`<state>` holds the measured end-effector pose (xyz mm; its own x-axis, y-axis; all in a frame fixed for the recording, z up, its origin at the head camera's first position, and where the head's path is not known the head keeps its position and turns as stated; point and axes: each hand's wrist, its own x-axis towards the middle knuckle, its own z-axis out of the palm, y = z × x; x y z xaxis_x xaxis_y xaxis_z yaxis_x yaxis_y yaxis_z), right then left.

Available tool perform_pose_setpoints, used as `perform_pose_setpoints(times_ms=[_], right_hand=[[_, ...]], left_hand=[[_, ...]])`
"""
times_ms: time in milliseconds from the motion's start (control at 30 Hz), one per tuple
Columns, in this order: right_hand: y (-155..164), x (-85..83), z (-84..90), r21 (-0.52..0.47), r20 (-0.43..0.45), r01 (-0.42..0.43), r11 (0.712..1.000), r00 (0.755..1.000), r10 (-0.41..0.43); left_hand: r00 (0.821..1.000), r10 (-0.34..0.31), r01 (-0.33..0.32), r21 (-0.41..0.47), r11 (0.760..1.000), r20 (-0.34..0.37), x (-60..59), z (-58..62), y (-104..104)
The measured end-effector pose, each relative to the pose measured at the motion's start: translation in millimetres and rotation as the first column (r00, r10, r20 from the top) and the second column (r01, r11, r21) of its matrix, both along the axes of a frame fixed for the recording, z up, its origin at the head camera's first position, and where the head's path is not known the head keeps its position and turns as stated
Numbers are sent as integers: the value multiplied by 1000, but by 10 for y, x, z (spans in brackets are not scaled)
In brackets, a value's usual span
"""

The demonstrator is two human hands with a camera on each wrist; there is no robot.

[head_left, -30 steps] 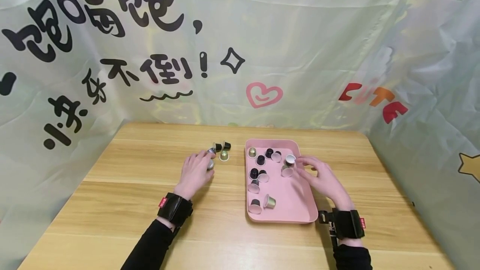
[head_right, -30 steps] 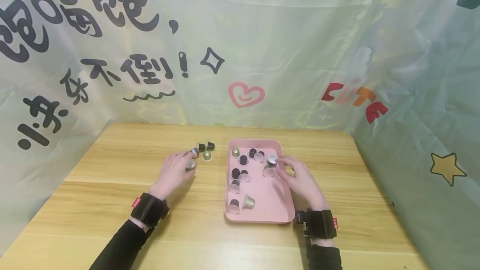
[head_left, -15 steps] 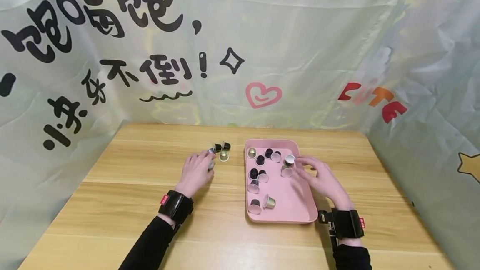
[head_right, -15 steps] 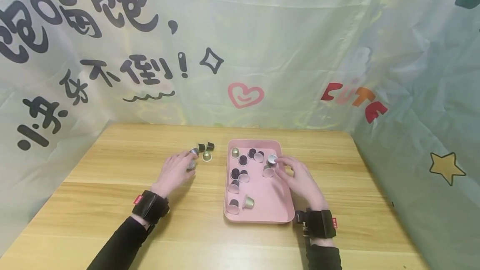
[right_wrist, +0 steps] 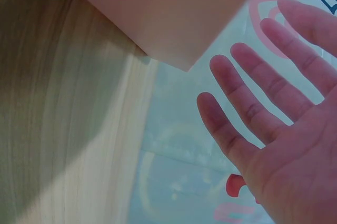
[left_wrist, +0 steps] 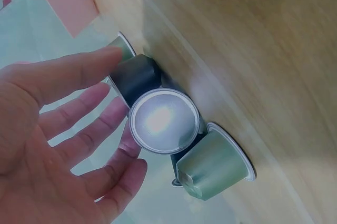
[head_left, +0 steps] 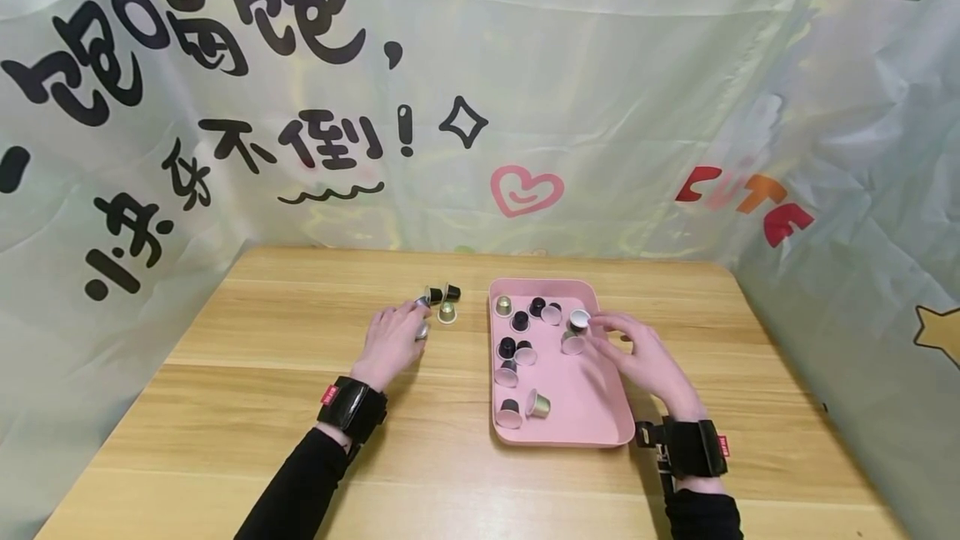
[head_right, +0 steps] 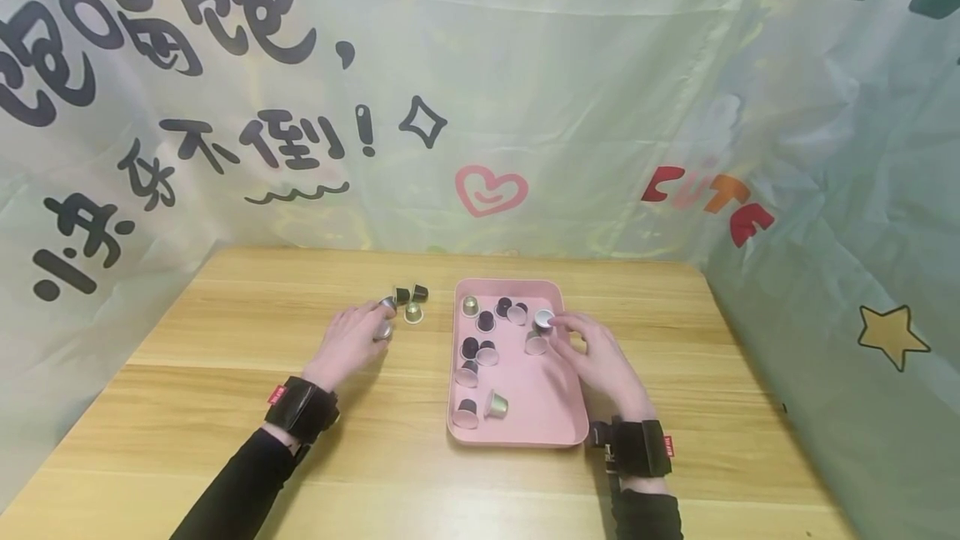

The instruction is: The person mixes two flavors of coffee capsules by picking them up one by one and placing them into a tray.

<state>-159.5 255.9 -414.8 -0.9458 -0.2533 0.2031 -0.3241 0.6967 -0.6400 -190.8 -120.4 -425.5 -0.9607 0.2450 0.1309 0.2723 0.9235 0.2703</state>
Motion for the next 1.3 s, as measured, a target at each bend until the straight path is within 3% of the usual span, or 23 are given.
perform_pose_setpoints(times_ms=[567, 1300], right_hand=[[0, 2, 1, -11, -1, -5, 1000, 1000, 5], [-1, 14, 6, -23, 2, -2, 1000, 1000, 2]], left_hand=[[999, -33, 33, 16, 999, 31, -31, 18, 18], [995, -86, 88, 45, 995, -48, 2, 35, 49]])
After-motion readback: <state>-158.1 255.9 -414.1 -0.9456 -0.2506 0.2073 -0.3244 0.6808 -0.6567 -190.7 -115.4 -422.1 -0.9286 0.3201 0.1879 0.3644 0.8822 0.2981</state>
